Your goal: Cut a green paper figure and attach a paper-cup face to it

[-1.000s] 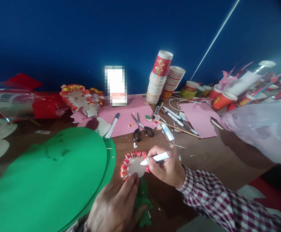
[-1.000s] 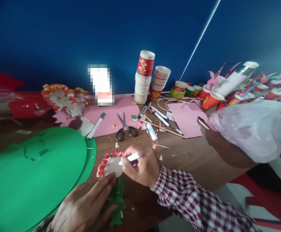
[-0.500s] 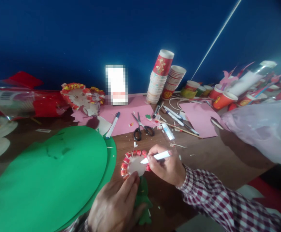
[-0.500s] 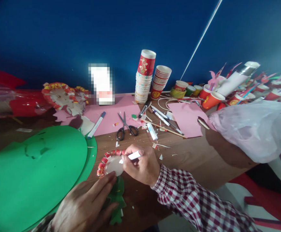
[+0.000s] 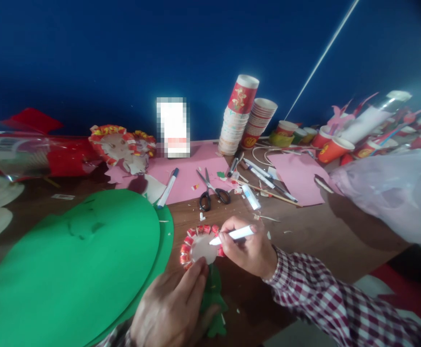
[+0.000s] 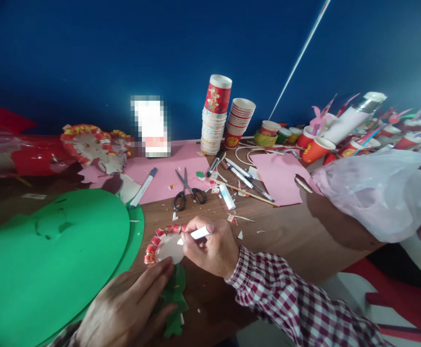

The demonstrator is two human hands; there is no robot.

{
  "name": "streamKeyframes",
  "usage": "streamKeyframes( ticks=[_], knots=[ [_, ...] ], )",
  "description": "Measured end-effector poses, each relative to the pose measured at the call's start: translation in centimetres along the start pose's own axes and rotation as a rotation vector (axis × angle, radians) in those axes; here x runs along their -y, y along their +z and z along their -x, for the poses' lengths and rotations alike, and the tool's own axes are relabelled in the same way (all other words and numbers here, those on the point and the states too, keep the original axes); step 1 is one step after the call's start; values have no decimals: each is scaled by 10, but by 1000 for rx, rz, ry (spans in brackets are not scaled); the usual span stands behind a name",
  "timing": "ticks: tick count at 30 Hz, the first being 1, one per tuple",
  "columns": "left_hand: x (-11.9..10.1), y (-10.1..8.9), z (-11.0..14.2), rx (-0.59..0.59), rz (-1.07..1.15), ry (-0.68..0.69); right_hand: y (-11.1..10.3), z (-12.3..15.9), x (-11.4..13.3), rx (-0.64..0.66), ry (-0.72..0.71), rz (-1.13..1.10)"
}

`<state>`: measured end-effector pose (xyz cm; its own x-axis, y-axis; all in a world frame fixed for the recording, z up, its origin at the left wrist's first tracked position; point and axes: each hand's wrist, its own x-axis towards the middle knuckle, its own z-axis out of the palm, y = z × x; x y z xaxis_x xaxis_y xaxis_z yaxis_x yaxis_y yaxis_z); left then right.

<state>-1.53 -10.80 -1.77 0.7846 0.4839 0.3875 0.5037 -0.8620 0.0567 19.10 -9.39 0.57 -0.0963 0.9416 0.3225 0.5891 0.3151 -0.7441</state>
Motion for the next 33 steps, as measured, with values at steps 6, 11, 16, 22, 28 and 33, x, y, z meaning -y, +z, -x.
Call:
streamKeyframes(
  ticks=[6, 11, 16, 22, 28, 33],
  knots=[
    [1, 1, 1, 3, 9, 10, 0, 0, 0, -3, -5, 4],
    [2, 1, 1, -23, 1, 11, 0, 0, 1, -3, -2, -2],
    [1, 2, 1, -22, 12, 8, 0, 1, 0, 4, -5, 2],
    [2, 2, 1, -14, 0, 17, -1, 0, 1, 10, -4, -8],
    [2, 3, 4, -11, 8, 15, -1, 0, 1, 20, -9, -1],
    [1, 1, 1, -8, 12, 20, -1, 0, 0, 32, -8, 26]
  ],
)
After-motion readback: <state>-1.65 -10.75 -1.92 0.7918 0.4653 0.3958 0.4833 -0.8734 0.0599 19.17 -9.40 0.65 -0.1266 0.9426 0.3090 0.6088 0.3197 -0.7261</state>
